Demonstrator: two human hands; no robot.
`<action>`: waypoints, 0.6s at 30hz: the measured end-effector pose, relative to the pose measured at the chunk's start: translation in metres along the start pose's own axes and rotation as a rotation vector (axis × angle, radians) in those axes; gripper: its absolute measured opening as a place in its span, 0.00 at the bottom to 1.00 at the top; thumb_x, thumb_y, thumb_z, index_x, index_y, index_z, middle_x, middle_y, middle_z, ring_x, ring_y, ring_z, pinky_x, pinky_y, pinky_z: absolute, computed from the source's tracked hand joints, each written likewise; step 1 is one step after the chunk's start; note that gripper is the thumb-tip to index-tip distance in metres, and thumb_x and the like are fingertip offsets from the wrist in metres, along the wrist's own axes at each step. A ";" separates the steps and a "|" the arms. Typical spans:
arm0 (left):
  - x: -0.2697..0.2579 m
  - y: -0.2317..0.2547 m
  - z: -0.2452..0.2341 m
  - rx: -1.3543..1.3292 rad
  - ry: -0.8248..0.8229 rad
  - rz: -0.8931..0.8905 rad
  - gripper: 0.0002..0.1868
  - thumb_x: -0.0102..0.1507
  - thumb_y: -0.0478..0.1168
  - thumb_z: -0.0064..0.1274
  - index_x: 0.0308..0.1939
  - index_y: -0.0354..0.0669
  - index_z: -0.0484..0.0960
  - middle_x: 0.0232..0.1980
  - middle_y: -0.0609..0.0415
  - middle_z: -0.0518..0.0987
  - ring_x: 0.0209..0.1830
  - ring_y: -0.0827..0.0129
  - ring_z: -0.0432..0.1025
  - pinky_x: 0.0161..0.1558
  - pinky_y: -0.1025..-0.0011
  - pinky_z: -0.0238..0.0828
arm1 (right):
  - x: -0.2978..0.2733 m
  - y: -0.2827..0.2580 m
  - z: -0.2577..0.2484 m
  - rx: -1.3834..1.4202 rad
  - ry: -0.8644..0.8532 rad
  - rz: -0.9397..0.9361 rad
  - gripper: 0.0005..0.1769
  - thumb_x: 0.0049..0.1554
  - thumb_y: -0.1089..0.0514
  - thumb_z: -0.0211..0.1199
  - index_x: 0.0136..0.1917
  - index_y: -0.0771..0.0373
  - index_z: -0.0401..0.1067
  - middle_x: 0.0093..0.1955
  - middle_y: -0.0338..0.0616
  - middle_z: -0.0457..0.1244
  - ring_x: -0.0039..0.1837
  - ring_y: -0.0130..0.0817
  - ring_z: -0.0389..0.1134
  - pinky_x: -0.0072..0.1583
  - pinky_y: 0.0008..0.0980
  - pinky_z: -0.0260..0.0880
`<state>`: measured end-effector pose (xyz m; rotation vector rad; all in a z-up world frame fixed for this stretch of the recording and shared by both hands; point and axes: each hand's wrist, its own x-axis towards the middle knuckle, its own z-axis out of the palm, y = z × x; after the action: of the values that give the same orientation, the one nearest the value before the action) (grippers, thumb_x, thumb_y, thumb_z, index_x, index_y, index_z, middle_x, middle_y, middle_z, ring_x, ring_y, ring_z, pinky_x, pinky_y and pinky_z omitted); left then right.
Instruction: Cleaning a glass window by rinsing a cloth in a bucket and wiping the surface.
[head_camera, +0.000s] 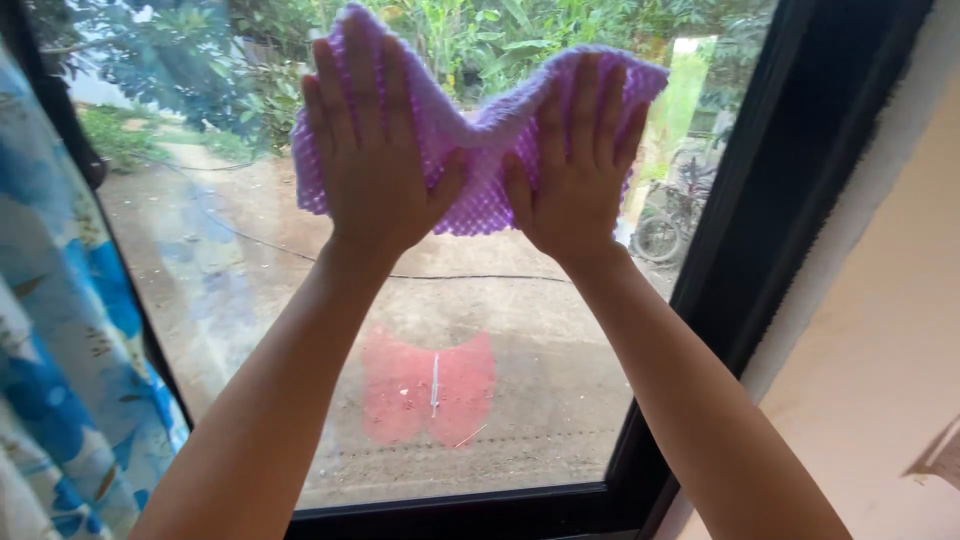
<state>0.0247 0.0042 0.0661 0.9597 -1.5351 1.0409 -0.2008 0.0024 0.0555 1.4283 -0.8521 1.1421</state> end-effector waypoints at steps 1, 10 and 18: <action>-0.008 -0.013 -0.005 0.012 -0.002 -0.003 0.54 0.70 0.75 0.35 0.79 0.29 0.52 0.81 0.29 0.49 0.80 0.28 0.39 0.78 0.34 0.33 | 0.006 -0.014 0.005 0.012 0.003 -0.001 0.43 0.71 0.33 0.41 0.84 0.67 0.49 0.86 0.63 0.39 0.87 0.62 0.34 0.83 0.68 0.27; -0.072 -0.093 -0.035 0.022 0.076 -0.108 0.51 0.75 0.67 0.43 0.82 0.24 0.46 0.84 0.23 0.44 0.85 0.27 0.36 0.83 0.35 0.31 | 0.046 -0.123 0.017 0.152 -0.076 -0.204 0.36 0.71 0.39 0.41 0.83 0.63 0.56 0.85 0.59 0.44 0.85 0.60 0.39 0.80 0.69 0.30; -0.041 -0.067 -0.021 0.069 0.068 -0.185 0.57 0.72 0.74 0.39 0.81 0.27 0.43 0.82 0.23 0.40 0.84 0.27 0.33 0.81 0.34 0.28 | 0.052 -0.056 0.008 0.147 -0.096 -0.333 0.40 0.71 0.32 0.41 0.83 0.61 0.57 0.84 0.58 0.46 0.85 0.56 0.40 0.80 0.64 0.30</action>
<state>0.1011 0.0064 0.0385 1.0814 -1.3352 0.9898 -0.1316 0.0090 0.0886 1.6850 -0.5755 0.9016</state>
